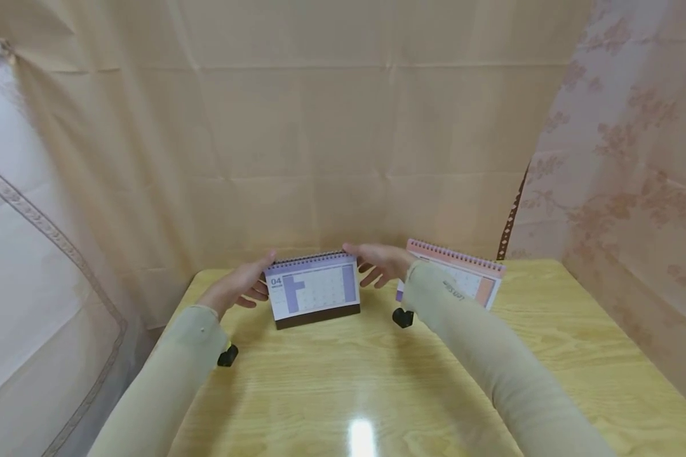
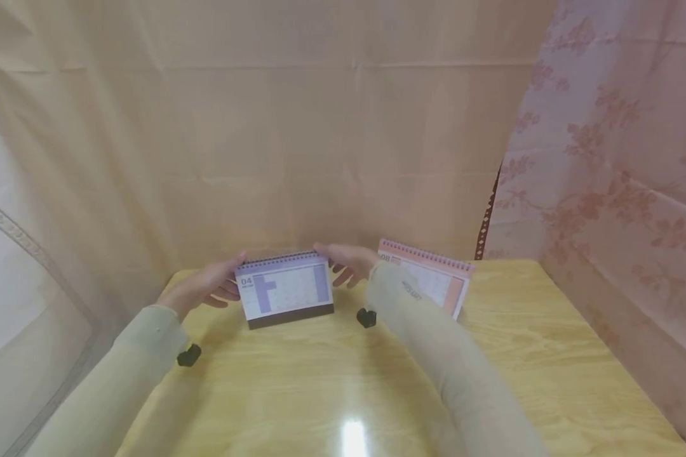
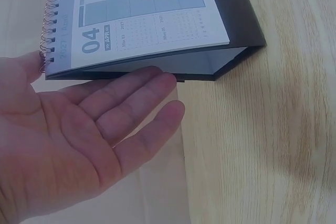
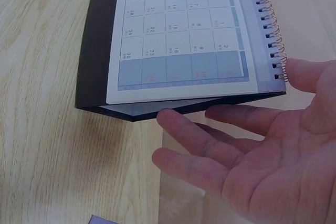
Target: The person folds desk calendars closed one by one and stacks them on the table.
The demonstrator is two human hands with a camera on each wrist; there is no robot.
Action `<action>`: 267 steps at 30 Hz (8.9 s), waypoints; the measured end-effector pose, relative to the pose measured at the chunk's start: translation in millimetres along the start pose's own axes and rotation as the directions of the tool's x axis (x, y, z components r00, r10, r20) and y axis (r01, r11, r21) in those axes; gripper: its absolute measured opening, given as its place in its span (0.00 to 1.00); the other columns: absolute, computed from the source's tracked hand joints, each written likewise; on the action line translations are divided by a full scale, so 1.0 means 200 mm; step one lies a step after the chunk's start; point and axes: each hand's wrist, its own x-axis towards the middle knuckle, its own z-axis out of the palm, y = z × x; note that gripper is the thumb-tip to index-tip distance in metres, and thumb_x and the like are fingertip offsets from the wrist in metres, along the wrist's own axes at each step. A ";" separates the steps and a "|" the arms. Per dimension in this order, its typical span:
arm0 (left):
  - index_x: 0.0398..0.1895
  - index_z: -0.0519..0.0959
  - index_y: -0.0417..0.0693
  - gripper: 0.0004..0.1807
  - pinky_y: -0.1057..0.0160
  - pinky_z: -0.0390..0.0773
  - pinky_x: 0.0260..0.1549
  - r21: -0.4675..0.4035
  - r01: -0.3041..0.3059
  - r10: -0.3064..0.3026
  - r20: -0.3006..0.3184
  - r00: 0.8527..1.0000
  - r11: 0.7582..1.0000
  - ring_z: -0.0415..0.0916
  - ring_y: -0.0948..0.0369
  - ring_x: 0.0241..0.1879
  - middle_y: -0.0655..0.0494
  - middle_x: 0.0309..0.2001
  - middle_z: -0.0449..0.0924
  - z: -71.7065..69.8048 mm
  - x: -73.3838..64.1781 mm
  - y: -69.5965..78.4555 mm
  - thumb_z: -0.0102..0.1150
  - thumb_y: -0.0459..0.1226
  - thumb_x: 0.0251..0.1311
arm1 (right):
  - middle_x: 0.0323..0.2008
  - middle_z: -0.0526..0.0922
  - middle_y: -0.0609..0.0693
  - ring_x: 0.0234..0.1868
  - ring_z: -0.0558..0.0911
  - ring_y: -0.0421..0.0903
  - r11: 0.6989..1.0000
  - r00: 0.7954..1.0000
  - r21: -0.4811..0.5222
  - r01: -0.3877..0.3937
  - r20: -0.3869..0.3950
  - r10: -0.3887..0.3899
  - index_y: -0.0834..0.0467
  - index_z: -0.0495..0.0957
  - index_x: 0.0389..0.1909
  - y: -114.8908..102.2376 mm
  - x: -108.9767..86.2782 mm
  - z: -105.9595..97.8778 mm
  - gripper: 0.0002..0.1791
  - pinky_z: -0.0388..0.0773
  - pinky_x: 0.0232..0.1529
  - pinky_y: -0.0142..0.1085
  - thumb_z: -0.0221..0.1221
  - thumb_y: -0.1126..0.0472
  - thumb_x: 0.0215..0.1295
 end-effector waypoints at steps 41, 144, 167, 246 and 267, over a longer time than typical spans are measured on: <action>0.65 0.68 0.35 0.49 0.41 0.75 0.55 -0.035 0.001 -0.001 0.011 1.000 0.999 0.75 0.40 0.59 0.32 0.61 0.75 -0.01 -0.01 -0.01 0.35 0.72 0.68 | 0.62 0.72 0.61 0.61 0.75 0.66 1.000 0.999 -0.023 0.010 -0.030 -0.011 0.57 0.71 0.63 0.01 -0.03 0.04 0.37 0.65 0.66 0.62 0.43 0.30 0.74; 0.81 0.52 0.51 0.36 0.38 0.67 0.63 -0.107 -0.100 0.098 -0.017 0.995 0.989 0.59 0.37 0.71 0.40 0.71 0.64 0.03 0.02 0.00 0.30 0.60 0.79 | 0.72 0.65 0.59 0.69 0.67 0.66 0.989 0.990 0.104 0.109 -0.101 -0.099 0.54 0.68 0.71 0.00 0.00 0.09 0.29 0.54 0.67 0.71 0.45 0.41 0.80; 0.83 0.42 0.61 0.36 0.36 0.61 0.66 -0.181 -0.154 0.138 -0.097 0.986 0.971 0.59 0.38 0.72 0.40 0.73 0.62 0.06 0.04 -0.03 0.34 0.58 0.79 | 0.70 0.68 0.57 0.71 0.65 0.63 0.984 0.983 0.131 0.118 -0.154 -0.097 0.57 0.68 0.71 -0.01 0.00 0.11 0.29 0.55 0.68 0.68 0.48 0.44 0.79; 0.76 0.65 0.52 0.33 0.48 0.66 0.67 -0.126 -0.354 0.274 -0.418 0.866 0.927 0.67 0.47 0.68 0.41 0.69 0.70 0.07 0.07 -0.06 0.60 0.47 0.72 | 0.67 0.70 0.60 0.71 0.64 0.65 0.965 0.971 0.194 0.178 -0.196 -0.140 0.56 0.61 0.71 0.00 0.02 0.12 0.26 0.59 0.64 0.72 0.49 0.49 0.80; 0.58 0.75 0.35 0.25 0.64 0.72 0.43 -0.120 -0.269 0.200 -0.408 0.891 0.956 0.68 0.58 0.44 0.48 0.46 0.74 0.09 0.08 -0.03 0.54 0.49 0.75 | 0.67 0.71 0.60 0.70 0.66 0.65 0.959 0.966 0.202 0.197 -0.205 -0.155 0.55 0.59 0.72 0.00 0.02 0.13 0.26 0.60 0.63 0.72 0.49 0.50 0.80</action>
